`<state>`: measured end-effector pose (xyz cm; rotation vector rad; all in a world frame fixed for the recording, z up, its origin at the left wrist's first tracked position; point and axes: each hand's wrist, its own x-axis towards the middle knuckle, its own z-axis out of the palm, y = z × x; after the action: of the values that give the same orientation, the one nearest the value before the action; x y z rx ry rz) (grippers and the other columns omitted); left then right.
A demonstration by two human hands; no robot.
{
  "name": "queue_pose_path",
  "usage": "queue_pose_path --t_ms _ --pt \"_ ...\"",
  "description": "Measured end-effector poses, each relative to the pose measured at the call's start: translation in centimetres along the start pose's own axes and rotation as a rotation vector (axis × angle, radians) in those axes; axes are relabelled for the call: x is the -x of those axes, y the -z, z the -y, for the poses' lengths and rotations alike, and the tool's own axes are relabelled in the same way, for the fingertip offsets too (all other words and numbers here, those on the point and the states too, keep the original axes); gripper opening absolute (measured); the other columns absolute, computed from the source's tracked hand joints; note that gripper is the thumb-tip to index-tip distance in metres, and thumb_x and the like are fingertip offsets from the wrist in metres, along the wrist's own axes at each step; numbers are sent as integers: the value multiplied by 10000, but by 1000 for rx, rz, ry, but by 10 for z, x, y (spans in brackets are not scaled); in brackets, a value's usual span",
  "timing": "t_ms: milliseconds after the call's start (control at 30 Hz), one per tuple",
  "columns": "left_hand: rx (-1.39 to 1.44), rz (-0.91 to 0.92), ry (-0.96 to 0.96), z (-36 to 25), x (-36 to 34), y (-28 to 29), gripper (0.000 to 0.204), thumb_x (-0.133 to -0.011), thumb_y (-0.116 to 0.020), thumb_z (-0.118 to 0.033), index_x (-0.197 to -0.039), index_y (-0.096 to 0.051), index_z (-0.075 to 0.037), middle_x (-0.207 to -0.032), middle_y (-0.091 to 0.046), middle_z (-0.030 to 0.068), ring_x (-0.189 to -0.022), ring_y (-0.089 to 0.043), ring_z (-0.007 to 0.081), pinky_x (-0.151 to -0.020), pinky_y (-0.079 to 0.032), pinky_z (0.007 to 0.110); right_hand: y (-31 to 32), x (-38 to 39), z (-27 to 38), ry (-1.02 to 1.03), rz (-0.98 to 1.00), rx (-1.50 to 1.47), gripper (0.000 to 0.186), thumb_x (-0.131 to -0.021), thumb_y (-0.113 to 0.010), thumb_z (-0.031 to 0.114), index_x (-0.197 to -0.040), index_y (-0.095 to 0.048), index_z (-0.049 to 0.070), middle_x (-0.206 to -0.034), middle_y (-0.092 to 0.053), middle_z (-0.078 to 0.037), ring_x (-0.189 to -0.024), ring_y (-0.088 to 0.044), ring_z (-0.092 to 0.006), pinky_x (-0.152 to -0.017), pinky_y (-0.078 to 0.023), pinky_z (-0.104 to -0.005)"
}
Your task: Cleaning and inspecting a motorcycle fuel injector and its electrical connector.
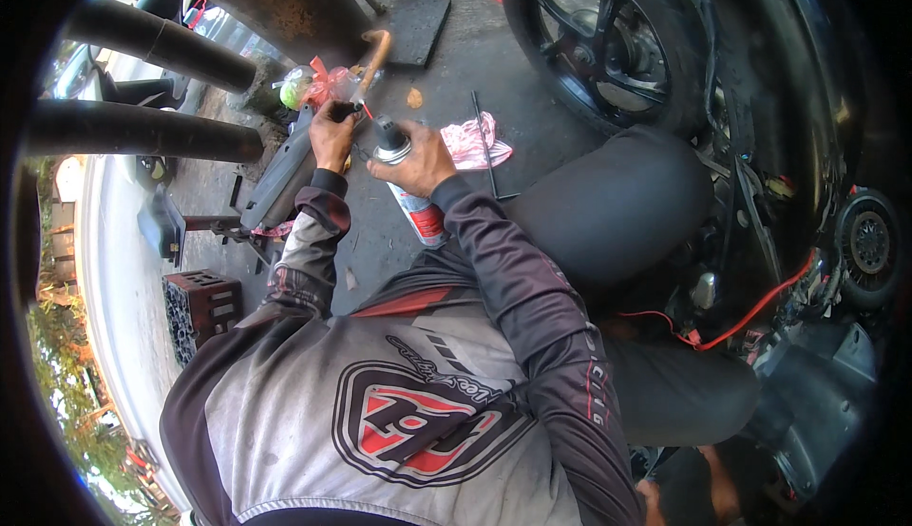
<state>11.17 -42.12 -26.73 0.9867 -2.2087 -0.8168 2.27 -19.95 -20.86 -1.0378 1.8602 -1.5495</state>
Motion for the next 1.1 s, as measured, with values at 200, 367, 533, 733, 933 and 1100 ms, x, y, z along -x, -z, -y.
queue_pose_path --t_ms 200,367,533,733,933,1100 --pt "-1 -27 -29 -9 -2 4 154 -788 -702 -42 -942 -703 -33 -874 -735 121 -825 -719 230 -778 -538 323 0 0 1 -34 11 -17 529 -714 -856 364 -1021 -645 -12 -948 -725 -171 -881 -722 -267 -819 -559 -376" --pt "-4 -42 -85 -10 -4 3 143 -782 -672 -12 -922 -700 -27 -866 -732 129 -826 -721 235 -779 -538 325 1 1 0 -55 -7 -9 527 -722 -858 356 -1039 -646 -8 -959 -722 -166 -887 -718 -260 -824 -559 -378" --pt "-21 -52 -158 -10 -6 1 155 -768 -643 13 -911 -695 -15 -876 -725 141 -841 -720 261 -789 -538 333 1 1 -1 -56 16 -9 530 -724 -851 357 -1042 -644 -14 -952 -721 -168 -881 -718 -261 -826 -559 -378" --pt "-38 -47 -171 -10 -5 -1 152 -763 -628 24 -902 -681 -11 -881 -710 148 -844 -709 278 -790 -533 344 0 1 -1 -32 -6 0 530 -718 -848 366 -1027 -649 -16 -943 -722 -175 -876 -721 -270 -821 -558 -377" --pt "-45 -49 -227 -8 -5 -2 141 -762 -632 21 -891 -675 -14 -871 -698 151 -848 -701 296 -785 -531 359 1 2 0 -50 -2 -4 526 -718 -847 362 -1026 -652 -18 -950 -724 -179 -886 -722 -276 -824 -558 -375" --pt "-38 -47 -201 -6 -6 -4 147 -772 -644 14 -905 -696 -23 -864 -715 135 -821 -708 271 -776 -537 346 3 2 3 -58 -12 -4 524 -720 -844 355 -1032 -654 -20 -950 -723 -178 -891 -721 -267 -825 -557 -373"
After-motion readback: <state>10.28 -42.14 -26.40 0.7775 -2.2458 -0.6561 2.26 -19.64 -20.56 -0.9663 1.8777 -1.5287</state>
